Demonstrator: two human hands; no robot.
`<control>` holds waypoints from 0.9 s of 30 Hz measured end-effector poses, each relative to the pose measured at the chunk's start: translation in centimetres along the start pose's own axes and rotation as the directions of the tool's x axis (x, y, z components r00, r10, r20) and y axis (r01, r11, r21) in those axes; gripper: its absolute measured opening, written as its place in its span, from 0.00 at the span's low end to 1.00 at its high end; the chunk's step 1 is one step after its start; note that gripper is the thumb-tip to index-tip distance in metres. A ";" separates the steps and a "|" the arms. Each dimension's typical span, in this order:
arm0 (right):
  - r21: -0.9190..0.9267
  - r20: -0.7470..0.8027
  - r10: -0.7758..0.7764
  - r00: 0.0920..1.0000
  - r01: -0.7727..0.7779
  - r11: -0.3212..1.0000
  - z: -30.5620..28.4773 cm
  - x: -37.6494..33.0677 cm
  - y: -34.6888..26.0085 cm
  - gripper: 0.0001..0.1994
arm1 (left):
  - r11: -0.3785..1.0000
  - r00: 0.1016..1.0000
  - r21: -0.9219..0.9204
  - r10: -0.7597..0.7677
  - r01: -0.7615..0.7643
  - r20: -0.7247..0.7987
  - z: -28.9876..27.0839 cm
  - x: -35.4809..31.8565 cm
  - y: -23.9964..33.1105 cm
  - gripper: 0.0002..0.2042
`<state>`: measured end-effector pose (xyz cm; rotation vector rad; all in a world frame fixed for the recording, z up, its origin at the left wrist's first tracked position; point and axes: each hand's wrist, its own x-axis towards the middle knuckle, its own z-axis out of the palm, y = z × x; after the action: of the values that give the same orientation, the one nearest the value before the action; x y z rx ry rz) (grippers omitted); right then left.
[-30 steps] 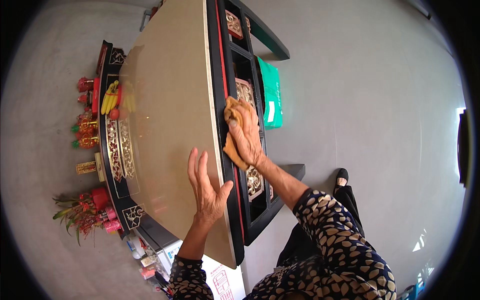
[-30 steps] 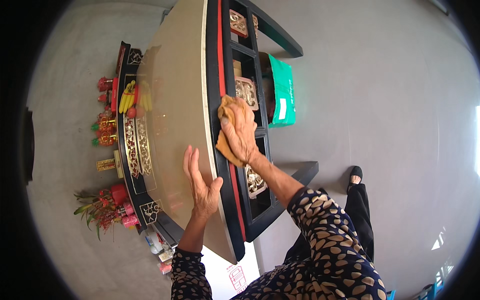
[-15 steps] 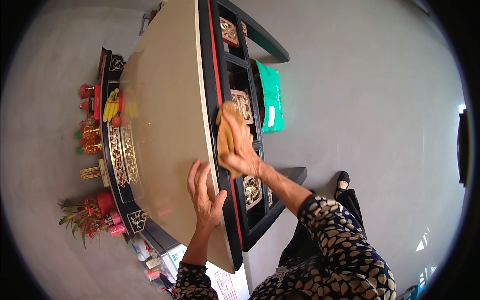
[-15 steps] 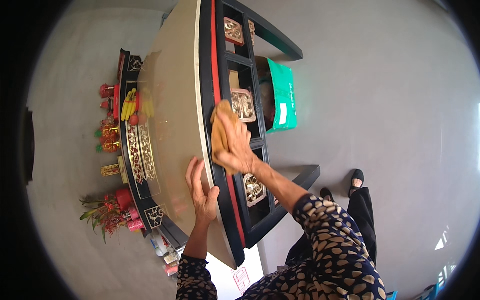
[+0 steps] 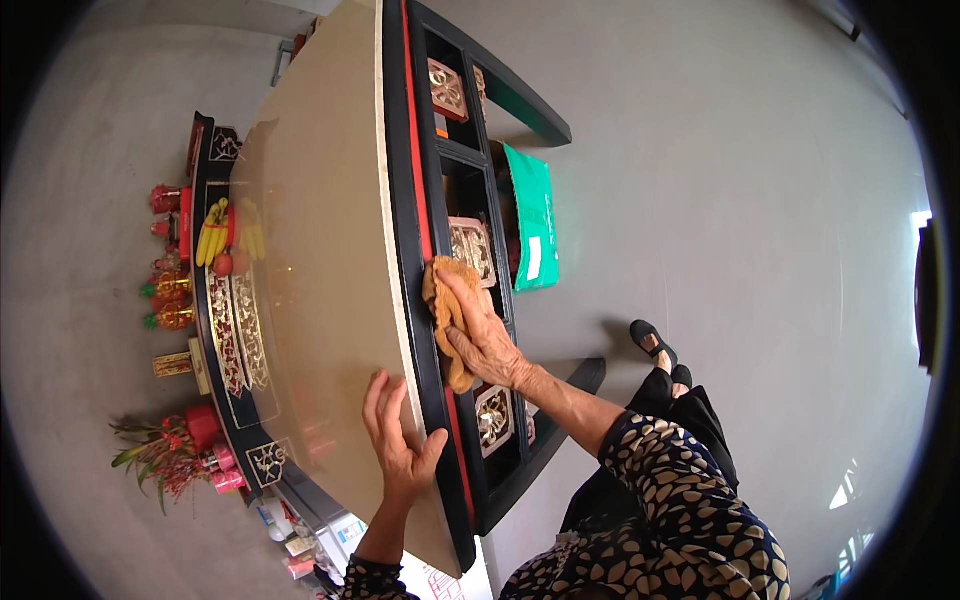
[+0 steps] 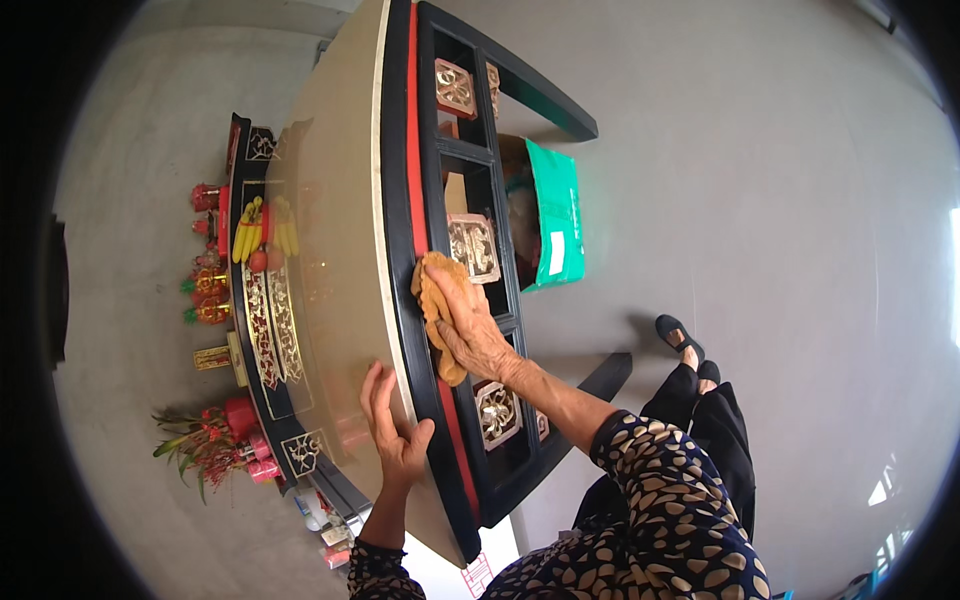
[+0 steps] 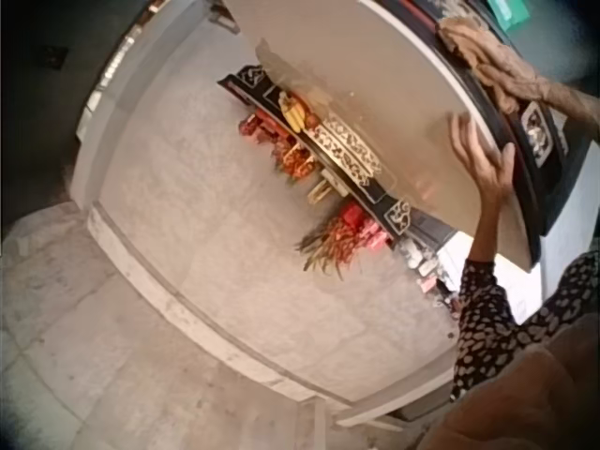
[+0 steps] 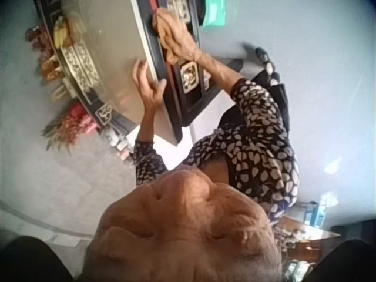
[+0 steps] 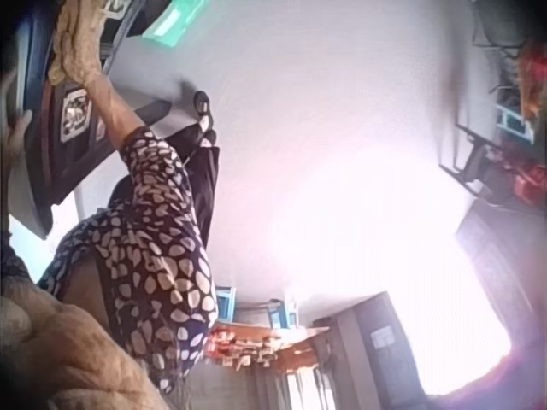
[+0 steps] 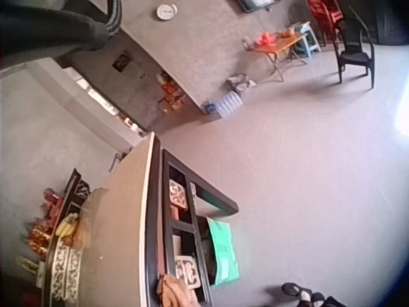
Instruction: The person wipes a large, light-colored tabletop with a brown cloth, moving a bunch of bananas and an apple to the side to clear the surface. The person then proceeds to wipe the vertical sides and edges of the table structure.
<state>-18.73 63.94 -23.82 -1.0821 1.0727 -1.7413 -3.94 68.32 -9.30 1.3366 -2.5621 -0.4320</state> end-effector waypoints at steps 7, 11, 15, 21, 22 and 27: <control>-0.062 -0.093 0.064 0.994 -0.070 0.996 -1.4 6.7 0.9 0.40 | 0.995 0.998 0.100 0.010 -0.017 0.069 -0.4 -0.4 -0.2 0.41; -0.143 -0.137 0.107 0.985 -0.127 0.982 -2.1 11.8 1.6 0.39 | 0.989 0.994 0.141 0.015 -0.031 0.113 -0.5 -0.5 -0.3 0.44; -0.208 -0.242 0.070 0.968 -0.123 0.970 -3.8 18.3 2.6 0.39 | 0.990 0.990 0.139 0.019 -0.039 0.142 -0.6 0.0 0.0 0.45; 0.458 -0.228 0.233 0.945 -0.107 0.882 -4.9 19.8 0.7 0.30 | 0.983 0.982 0.185 -0.025 -0.011 0.187 -0.8 -0.1 0.1 0.46; 0.231 -0.324 0.053 0.944 0.025 0.973 -4.5 18.2 0.8 0.30 | 0.983 0.982 0.181 -0.015 -0.020 0.188 -0.9 0.0 0.1 0.46; -0.087 -0.088 -0.020 0.996 0.012 0.996 -0.2 4.5 -3.2 0.29 | 0.985 0.976 0.174 -0.025 -0.013 0.217 -1.0 -0.4 0.0 0.46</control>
<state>-20.93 60.91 -19.83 -1.0771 1.2071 -1.7843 -3.37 68.48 -8.37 1.4270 -2.8349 -0.3827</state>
